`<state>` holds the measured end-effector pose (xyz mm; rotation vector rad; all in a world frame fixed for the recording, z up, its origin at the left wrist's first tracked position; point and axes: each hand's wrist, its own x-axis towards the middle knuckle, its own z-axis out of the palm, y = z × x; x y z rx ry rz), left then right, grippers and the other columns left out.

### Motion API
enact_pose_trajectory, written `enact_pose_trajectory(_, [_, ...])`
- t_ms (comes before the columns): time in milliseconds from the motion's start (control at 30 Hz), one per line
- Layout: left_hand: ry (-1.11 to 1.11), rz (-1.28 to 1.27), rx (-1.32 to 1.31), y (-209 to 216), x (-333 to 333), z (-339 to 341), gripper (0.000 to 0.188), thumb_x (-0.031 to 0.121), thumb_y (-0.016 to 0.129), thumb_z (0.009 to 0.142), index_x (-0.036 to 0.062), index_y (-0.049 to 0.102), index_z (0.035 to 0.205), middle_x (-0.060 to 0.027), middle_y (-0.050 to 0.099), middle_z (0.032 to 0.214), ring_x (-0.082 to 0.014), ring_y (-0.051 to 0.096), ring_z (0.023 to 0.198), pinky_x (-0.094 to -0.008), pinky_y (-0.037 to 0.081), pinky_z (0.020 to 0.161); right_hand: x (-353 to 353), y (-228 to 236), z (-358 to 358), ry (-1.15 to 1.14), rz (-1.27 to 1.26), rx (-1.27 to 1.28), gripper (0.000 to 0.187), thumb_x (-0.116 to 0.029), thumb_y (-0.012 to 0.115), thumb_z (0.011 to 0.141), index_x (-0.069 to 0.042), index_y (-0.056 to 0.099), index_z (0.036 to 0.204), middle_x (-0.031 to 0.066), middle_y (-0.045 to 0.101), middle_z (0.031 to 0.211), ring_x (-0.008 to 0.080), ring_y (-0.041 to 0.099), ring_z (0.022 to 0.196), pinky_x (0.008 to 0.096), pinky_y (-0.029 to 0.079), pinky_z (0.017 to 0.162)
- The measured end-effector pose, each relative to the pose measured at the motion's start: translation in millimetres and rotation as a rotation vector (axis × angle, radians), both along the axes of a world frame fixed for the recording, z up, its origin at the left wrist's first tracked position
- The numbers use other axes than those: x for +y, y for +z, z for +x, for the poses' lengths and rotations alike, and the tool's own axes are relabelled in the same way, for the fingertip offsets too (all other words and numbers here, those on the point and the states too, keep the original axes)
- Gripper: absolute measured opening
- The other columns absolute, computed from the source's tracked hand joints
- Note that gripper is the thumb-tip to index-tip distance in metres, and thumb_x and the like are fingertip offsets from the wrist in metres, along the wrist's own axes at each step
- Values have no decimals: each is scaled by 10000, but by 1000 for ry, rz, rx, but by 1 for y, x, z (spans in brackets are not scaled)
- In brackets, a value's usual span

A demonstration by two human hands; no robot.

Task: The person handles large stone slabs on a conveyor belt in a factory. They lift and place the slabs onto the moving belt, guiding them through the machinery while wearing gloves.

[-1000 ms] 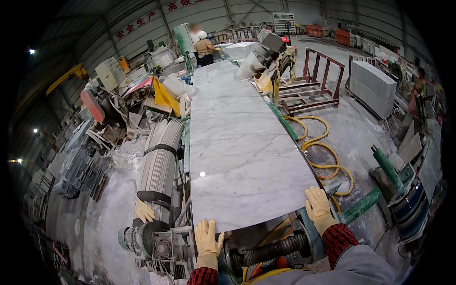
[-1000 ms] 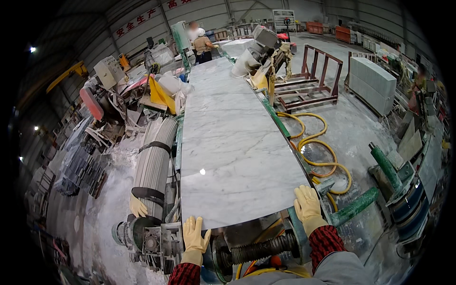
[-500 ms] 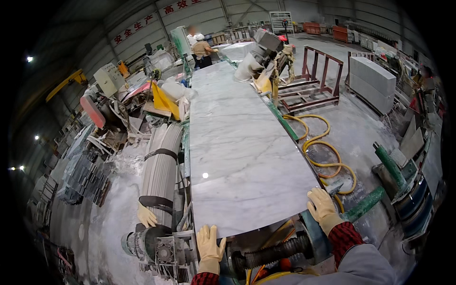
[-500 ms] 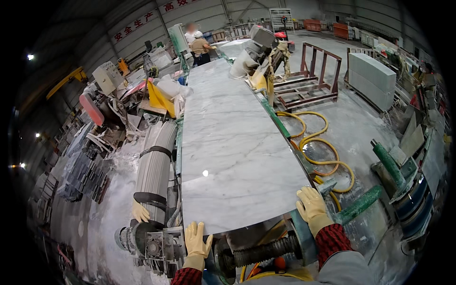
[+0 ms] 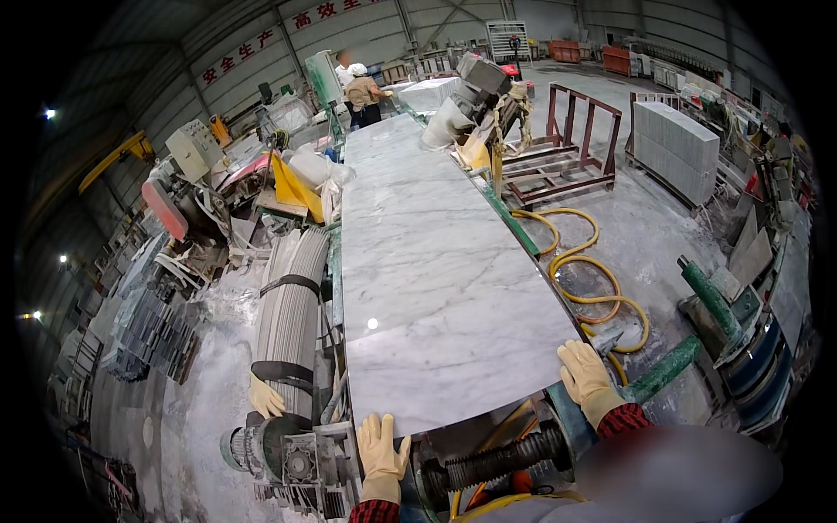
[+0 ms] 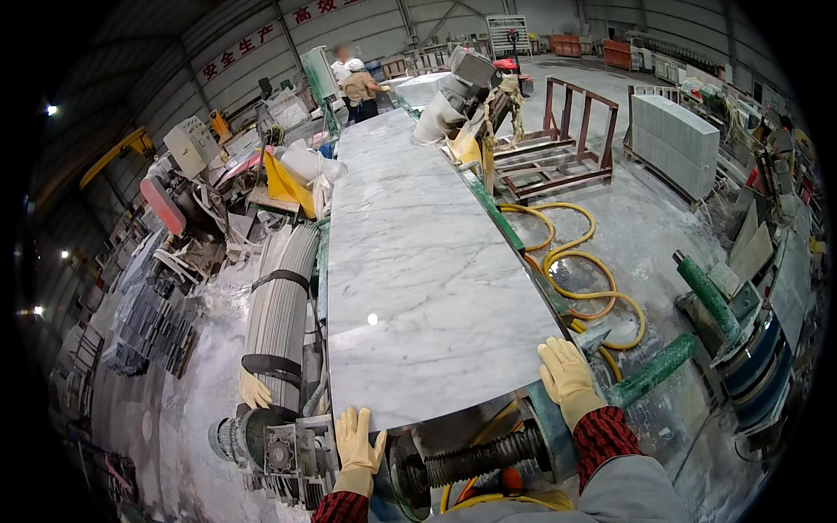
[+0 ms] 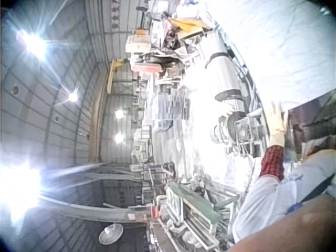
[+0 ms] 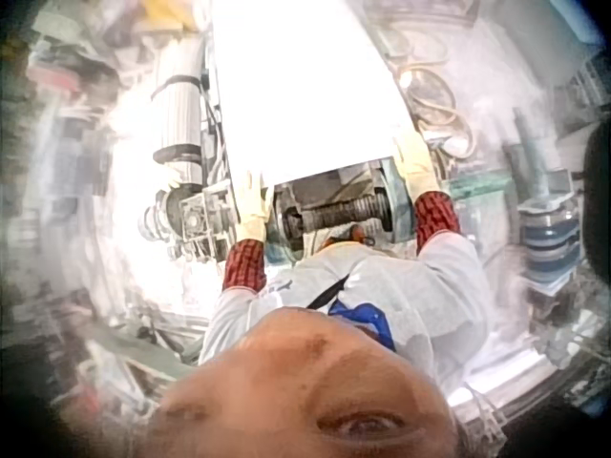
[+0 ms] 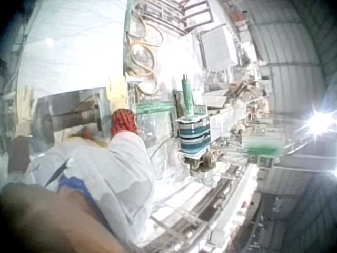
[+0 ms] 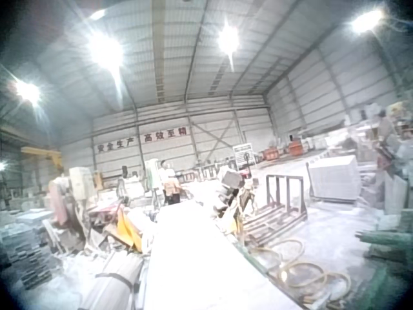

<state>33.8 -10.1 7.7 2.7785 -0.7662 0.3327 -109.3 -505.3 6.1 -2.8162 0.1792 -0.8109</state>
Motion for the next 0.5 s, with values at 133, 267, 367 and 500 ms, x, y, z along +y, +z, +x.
enact_pose_trajectory(133, [-9,1,-4,3,0,-3,711,365,801,924,51,554,1513,-317,499,1578,-520,446,1469,-592,306,1280,-2,-3,0,11,23,21,415,-101,708,944,-72,680,1357,204,662,1423,434,595,1338,534,458,1174])
enact_pose_trajectory(267, [-21,-11,-3,8,-1,-3,711,359,808,918,45,558,1504,-313,496,1577,-520,446,1464,-589,312,1276,-1,-2,-1,13,17,-15,402,-73,696,937,-69,679,1339,202,669,1402,436,602,1315,529,472,1153])
enact_pose_trajectory(367, [-16,-23,-12,7,-1,-6,713,347,813,915,39,560,1506,-315,498,1576,-527,446,1462,-585,317,1274,1,0,-3,24,5,-46,395,-68,689,939,-65,679,1334,204,672,1395,438,608,1305,525,480,1146])
enact_pose_trajectory(500, [-11,-19,14,11,0,-8,726,352,809,921,42,553,1525,-316,491,1589,-530,439,1473,-583,309,1281,3,7,-4,24,38,0,398,-65,684,943,-63,681,1342,213,674,1398,439,613,1308,521,478,1159])
